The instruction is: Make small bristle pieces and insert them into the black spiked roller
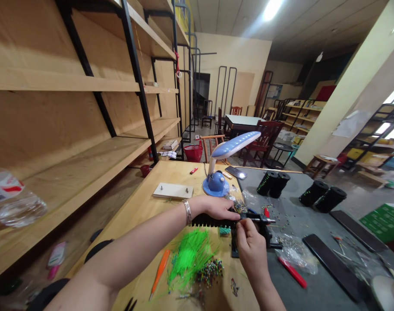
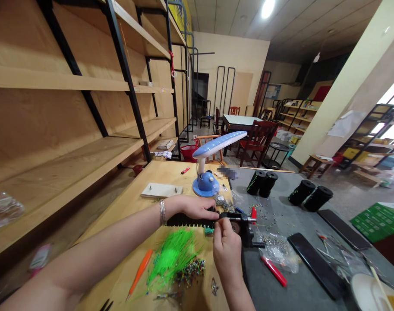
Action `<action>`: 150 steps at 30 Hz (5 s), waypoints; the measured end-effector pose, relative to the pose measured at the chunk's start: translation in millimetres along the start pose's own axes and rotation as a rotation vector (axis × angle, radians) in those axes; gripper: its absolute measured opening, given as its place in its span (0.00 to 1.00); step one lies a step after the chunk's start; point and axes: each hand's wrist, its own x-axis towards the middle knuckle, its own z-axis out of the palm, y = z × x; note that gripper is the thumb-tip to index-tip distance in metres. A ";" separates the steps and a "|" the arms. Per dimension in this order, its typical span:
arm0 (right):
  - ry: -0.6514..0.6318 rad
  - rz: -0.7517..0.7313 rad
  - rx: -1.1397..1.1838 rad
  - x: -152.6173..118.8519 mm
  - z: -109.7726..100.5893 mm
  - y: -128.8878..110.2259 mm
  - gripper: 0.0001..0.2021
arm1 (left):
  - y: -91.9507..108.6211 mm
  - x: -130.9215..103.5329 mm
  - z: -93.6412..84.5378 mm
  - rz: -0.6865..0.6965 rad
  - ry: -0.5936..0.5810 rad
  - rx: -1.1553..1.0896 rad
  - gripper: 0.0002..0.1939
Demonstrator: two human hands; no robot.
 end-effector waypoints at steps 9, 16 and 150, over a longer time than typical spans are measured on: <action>-0.005 0.044 0.009 -0.8 0.1 0.1 0.14 | -7.1 5.4 1.2 0.030 -0.019 -0.039 0.26; 0.011 0.038 0.032 -26.2 -3.1 3.5 0.14 | -9.6 4.9 0.3 0.029 -0.027 -0.066 0.26; 0.100 0.023 0.150 -0.6 5.3 11.1 0.12 | -12.7 6.8 3.5 0.060 0.014 -0.055 0.25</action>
